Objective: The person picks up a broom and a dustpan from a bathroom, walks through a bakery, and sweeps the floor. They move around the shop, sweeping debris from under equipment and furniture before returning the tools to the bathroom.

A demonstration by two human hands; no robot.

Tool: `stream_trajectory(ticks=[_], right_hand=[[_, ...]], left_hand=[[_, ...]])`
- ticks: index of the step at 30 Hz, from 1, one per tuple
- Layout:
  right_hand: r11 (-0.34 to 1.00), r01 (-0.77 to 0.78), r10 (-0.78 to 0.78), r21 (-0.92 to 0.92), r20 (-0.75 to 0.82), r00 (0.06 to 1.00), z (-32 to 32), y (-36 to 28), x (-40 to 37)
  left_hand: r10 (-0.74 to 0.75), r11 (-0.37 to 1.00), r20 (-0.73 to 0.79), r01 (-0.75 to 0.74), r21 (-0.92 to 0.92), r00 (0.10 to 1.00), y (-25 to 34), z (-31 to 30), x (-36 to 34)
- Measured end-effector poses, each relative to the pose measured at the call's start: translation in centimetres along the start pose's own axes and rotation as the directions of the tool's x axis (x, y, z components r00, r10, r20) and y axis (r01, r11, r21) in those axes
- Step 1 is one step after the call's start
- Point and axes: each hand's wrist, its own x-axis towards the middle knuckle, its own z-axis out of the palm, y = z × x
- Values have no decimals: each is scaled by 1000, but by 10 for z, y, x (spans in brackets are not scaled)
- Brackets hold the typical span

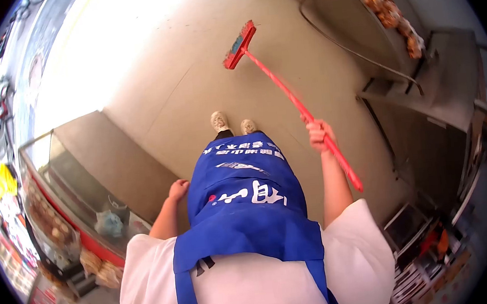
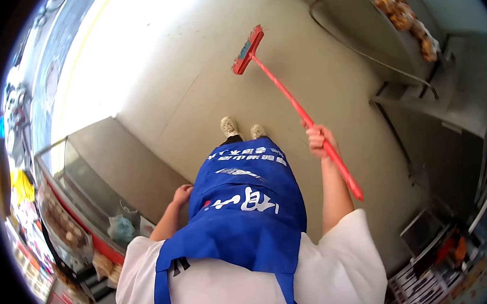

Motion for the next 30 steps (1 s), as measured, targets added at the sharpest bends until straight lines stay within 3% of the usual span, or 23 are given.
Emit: stream_trajectory(ticks=[1,2,3,5,7,11,14,16,19,21,22,25,29,30], right_hand=[[993,60,-66,-98,-61,996,-10,16,-34],[976,116,-141,-185,-127,982,-20,34,-67],[958,180,-225,-224,-194,955,-30,52,-95],[915,263,-361,-306,-331,871,-47,85,-145],[872,316,-468,-374,-446,762,-66,110,-180],[825,441,-562,-355,-604,565,-112,105,-202],[761,610,-556,-219,-705,440,-157,63,-202],[719,631,-603,-292,-713,358,-180,27,-195],[648,708,-670,-281,-652,354,-229,-47,-191],[594,754,-735,-281,-571,366,-248,-93,-180],[564,805,-646,-181,-704,295,-208,-108,-160],[606,787,-593,-115,-725,350,-170,-160,-83],[856,510,-455,-88,-598,660,-77,-185,83],[871,466,-455,-153,-606,652,-51,-177,134]], left_hand=[[28,999,-18,-28,45,999,-8,-19,40],[-7,1000,-109,5,-22,994,-16,-38,80],[-30,998,-151,20,-64,988,33,-68,74],[-23,928,-159,-37,-369,987,100,-104,79],[18,899,-154,-84,-431,988,164,-117,72],[160,979,-14,-161,-128,987,247,-106,62],[239,964,56,-243,106,970,254,-85,60],[280,929,80,-291,227,957,265,-73,53],[310,841,192,-363,402,931,303,-57,17],[304,873,98,-318,370,948,317,-56,-2],[320,886,34,-312,342,947,319,-58,-9],[285,936,-106,-253,247,953,310,-65,-21],[152,985,-152,-136,109,977,263,-63,-17],[106,994,-159,-100,50,982,252,-61,-18]])
